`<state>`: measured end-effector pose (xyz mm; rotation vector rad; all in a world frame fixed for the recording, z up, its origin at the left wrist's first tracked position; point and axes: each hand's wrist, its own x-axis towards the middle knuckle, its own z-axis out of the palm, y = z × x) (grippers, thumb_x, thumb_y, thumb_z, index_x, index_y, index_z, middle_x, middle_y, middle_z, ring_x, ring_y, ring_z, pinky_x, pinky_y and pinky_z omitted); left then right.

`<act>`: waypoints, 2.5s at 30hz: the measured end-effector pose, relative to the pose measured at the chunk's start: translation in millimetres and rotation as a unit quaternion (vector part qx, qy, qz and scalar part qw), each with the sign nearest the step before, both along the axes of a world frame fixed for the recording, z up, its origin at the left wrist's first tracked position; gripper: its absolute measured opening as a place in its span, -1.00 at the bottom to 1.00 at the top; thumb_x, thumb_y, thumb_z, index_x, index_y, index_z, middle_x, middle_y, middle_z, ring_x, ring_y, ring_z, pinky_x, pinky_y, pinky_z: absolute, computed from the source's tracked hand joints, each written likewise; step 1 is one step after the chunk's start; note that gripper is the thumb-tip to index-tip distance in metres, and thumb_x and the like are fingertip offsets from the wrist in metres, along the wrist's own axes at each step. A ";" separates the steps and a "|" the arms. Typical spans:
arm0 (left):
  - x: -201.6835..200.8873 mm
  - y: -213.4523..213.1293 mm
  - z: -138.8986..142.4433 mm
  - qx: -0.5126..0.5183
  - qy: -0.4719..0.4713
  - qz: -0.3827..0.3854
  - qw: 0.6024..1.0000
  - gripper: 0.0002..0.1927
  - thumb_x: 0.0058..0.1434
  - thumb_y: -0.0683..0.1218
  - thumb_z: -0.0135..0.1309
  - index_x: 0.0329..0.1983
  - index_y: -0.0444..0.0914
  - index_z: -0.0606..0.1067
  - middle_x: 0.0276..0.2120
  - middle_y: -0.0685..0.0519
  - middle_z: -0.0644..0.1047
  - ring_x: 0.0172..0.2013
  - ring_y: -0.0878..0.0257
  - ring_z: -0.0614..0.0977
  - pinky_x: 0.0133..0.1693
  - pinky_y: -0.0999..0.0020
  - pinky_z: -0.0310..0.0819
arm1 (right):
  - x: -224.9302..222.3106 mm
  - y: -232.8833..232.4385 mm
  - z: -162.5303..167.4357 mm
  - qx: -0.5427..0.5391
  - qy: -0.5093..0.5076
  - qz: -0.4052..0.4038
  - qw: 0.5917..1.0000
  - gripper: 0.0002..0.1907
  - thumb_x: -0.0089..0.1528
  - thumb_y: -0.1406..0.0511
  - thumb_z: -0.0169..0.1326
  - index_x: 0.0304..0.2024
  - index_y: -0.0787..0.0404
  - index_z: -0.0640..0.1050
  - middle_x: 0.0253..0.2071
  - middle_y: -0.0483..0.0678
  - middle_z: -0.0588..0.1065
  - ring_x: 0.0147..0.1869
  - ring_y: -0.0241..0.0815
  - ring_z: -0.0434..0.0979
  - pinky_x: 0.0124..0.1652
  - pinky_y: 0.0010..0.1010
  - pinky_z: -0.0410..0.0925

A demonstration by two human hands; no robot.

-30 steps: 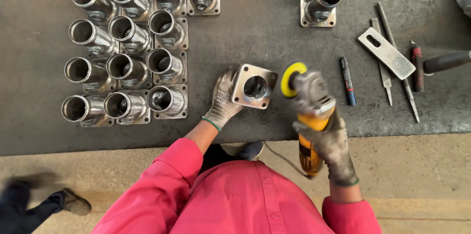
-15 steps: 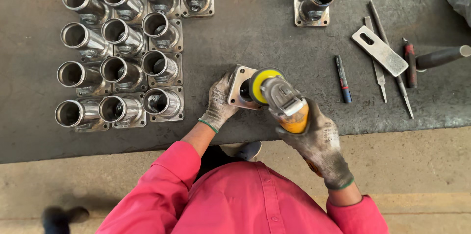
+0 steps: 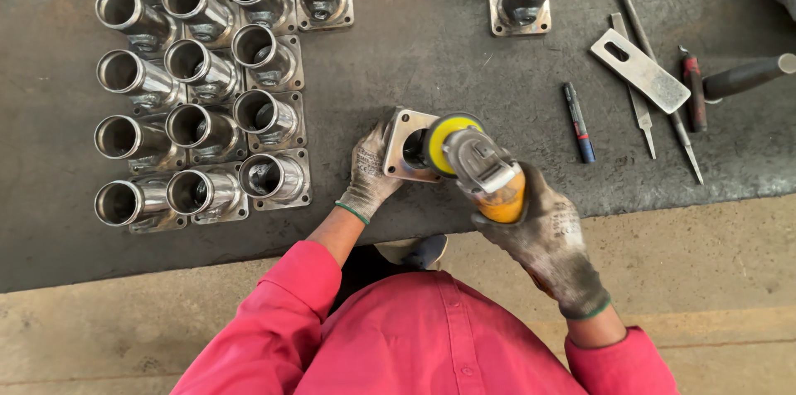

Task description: The person picks up a metal flanged pipe fitting from the workbench and grinds its edges and weld seams with an angle grinder, producing sparks. They rotate the fitting to grind different sides, then place the finished fitting back on the bench and pick up the next one.

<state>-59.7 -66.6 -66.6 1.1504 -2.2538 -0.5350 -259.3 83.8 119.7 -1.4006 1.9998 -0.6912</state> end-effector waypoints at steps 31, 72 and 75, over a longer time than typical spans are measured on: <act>2.9 -0.2 -2.0 -0.025 -0.004 -0.021 0.999 -0.41 0.13 0.02 0.29 0.21 -0.18 0.42 0.02 -0.07 0.53 -0.01 -0.05 0.63 -0.02 0.11 0.57 | 6.8 -6.7 -1.9 -0.033 0.019 0.047 0.998 -0.18 -0.06 0.18 0.44 0.19 0.20 0.37 -0.08 0.15 0.59 -0.02 0.16 0.64 -0.12 -0.14 0.50; 2.6 0.3 -8.0 -0.016 0.009 -0.003 1.000 -0.34 0.02 0.05 0.32 0.18 -0.22 0.41 -0.02 -0.11 0.52 -0.04 -0.09 0.61 -0.04 0.07 0.55 | -15.0 18.0 -12.9 0.021 0.036 -0.003 0.999 -0.16 -0.09 0.11 0.43 0.17 0.18 0.37 -0.10 0.06 0.59 -0.06 -0.02 0.67 -0.13 -0.21 0.52; 2.9 -1.0 -8.0 -0.012 0.000 -0.010 1.000 -0.39 0.07 0.05 0.32 0.17 -0.19 0.42 -0.01 -0.10 0.52 -0.03 -0.07 0.61 -0.04 0.08 0.55 | -12.7 10.3 -22.3 -0.040 0.096 0.125 0.987 -0.21 0.06 0.08 0.41 0.18 0.25 0.33 -0.07 0.06 0.58 -0.05 -0.06 0.68 -0.13 -0.25 0.53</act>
